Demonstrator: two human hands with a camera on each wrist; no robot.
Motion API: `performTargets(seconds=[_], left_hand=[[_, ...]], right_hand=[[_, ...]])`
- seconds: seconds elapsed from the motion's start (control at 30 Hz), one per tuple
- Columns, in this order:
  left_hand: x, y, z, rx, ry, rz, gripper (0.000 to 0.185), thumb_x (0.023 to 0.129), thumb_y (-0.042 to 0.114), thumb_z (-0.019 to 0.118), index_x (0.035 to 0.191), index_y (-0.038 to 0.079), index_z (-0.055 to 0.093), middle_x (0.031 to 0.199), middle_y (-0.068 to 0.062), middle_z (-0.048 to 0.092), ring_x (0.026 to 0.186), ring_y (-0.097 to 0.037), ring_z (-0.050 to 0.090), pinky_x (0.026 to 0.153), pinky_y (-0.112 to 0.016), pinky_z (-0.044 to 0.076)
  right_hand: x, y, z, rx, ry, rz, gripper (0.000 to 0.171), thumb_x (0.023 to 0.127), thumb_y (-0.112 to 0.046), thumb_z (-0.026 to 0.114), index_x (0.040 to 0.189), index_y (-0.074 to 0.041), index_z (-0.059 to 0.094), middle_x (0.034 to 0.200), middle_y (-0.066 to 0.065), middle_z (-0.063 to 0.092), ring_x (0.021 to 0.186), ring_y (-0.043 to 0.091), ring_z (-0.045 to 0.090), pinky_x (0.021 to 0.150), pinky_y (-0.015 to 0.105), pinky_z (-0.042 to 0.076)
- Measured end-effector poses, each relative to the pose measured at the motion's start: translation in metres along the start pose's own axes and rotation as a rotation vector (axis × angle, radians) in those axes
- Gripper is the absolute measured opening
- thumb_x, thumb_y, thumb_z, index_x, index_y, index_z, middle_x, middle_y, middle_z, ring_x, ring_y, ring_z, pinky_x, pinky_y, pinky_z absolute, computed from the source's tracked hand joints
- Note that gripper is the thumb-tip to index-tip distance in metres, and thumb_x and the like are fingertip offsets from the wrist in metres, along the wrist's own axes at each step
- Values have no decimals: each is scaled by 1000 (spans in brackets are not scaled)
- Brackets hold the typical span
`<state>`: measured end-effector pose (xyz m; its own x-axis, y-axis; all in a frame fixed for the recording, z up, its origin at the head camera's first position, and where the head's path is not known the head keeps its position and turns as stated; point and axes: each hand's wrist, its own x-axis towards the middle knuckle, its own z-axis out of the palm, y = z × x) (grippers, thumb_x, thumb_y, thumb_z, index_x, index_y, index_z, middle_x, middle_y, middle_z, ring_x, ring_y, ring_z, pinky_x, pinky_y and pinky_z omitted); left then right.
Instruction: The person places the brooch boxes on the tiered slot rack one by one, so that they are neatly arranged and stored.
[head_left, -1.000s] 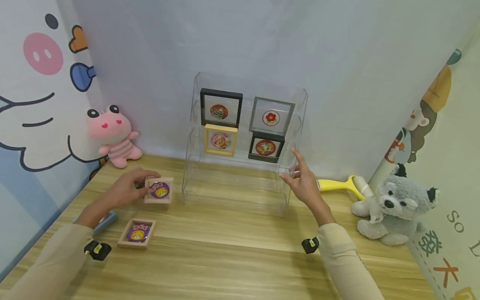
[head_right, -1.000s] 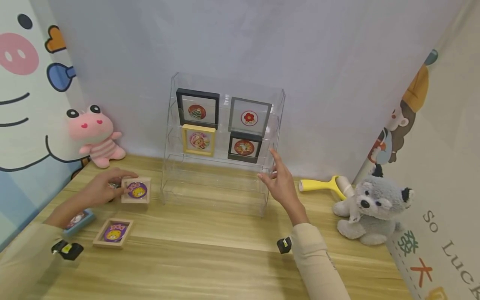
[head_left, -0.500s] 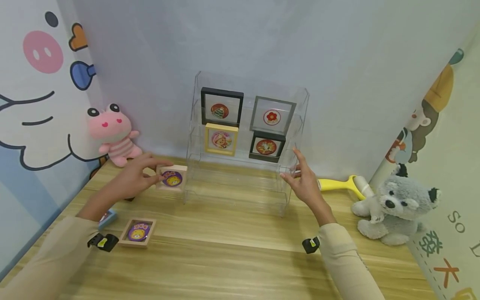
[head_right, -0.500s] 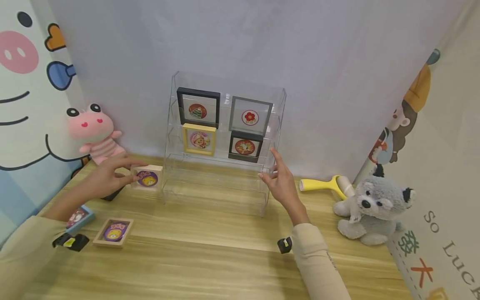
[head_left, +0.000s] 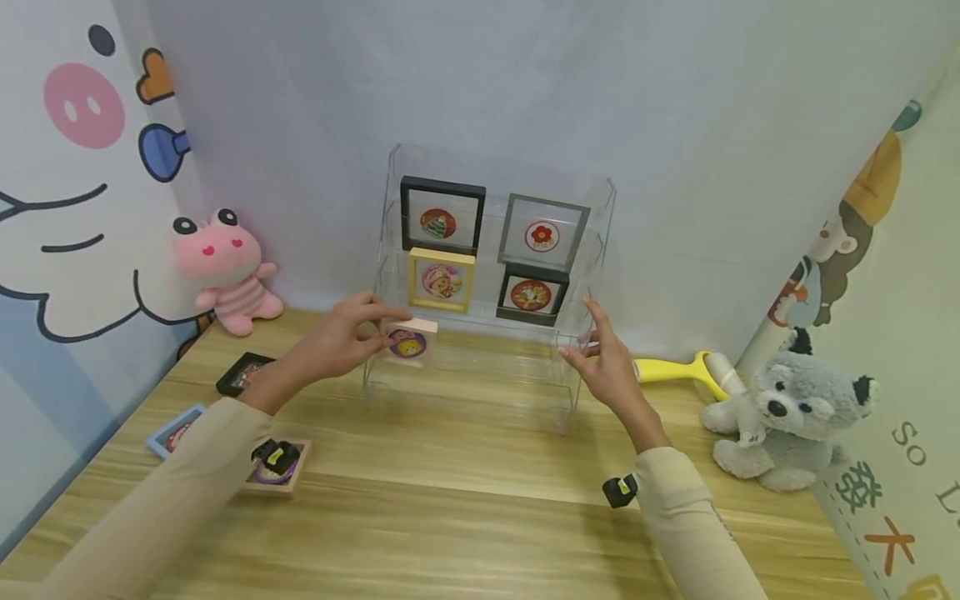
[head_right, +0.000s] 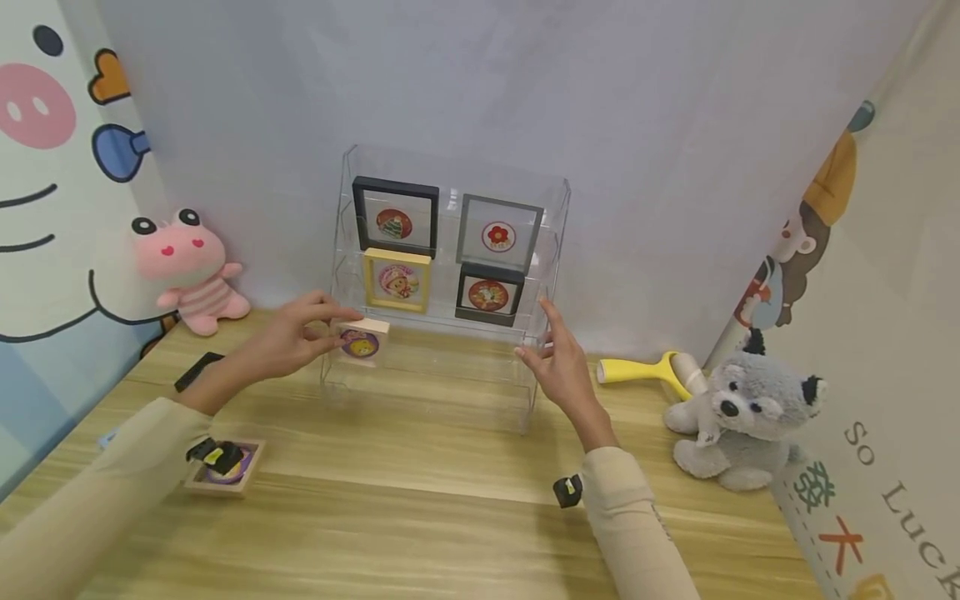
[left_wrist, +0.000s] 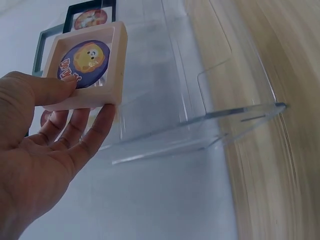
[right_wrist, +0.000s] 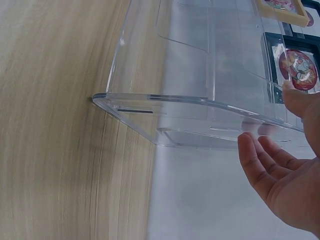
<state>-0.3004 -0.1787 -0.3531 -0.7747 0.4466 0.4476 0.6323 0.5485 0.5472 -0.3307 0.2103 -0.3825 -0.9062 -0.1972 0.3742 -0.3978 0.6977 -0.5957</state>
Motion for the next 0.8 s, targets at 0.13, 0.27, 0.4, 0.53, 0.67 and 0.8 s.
performTargets(seconds=[0.13,0.27,0.4,0.53,0.67,0.8], left_hand=[[13,3,9,-36,2,-4,39,81,-6,64,116,11,64,87,-9,45,76,-16,45,62,-26,50],[22,4,17,-65,9,-25,41,81,-7,63,118,11,63,91,-10,46,80,-17,46,66,-28,52],[30,3,23,-51,28,-22,41,81,-6,64,119,12,63,90,-9,45,80,-18,47,68,-28,53],[37,2,27,-27,34,-25,41,81,-5,64,119,11,63,89,-9,43,82,-25,48,67,-28,53],[42,-2,30,-12,14,-46,41,80,-7,63,118,11,63,89,-9,43,84,-28,50,69,-29,54],[44,-6,35,-2,-1,-65,43,79,-9,62,118,10,63,89,-10,44,85,-24,51,72,-30,54]], right_hand=[[1,0,0,-4,9,-3,80,85,-27,67,147,-29,17,100,17,57,86,32,63,68,45,52],[0,0,0,-5,8,-6,80,84,-27,67,147,-29,17,100,18,57,86,31,63,69,46,52],[0,0,0,-2,9,-9,80,84,-27,67,147,-30,16,99,18,57,87,32,63,69,46,52],[2,0,0,-3,13,-13,80,84,-27,67,146,-31,17,99,18,57,87,33,63,68,46,52],[2,1,0,2,5,-9,80,84,-26,67,146,-30,16,99,18,57,87,33,63,68,46,52],[1,2,0,2,2,-1,81,84,-27,67,146,-32,16,99,18,57,87,32,63,68,46,52]])
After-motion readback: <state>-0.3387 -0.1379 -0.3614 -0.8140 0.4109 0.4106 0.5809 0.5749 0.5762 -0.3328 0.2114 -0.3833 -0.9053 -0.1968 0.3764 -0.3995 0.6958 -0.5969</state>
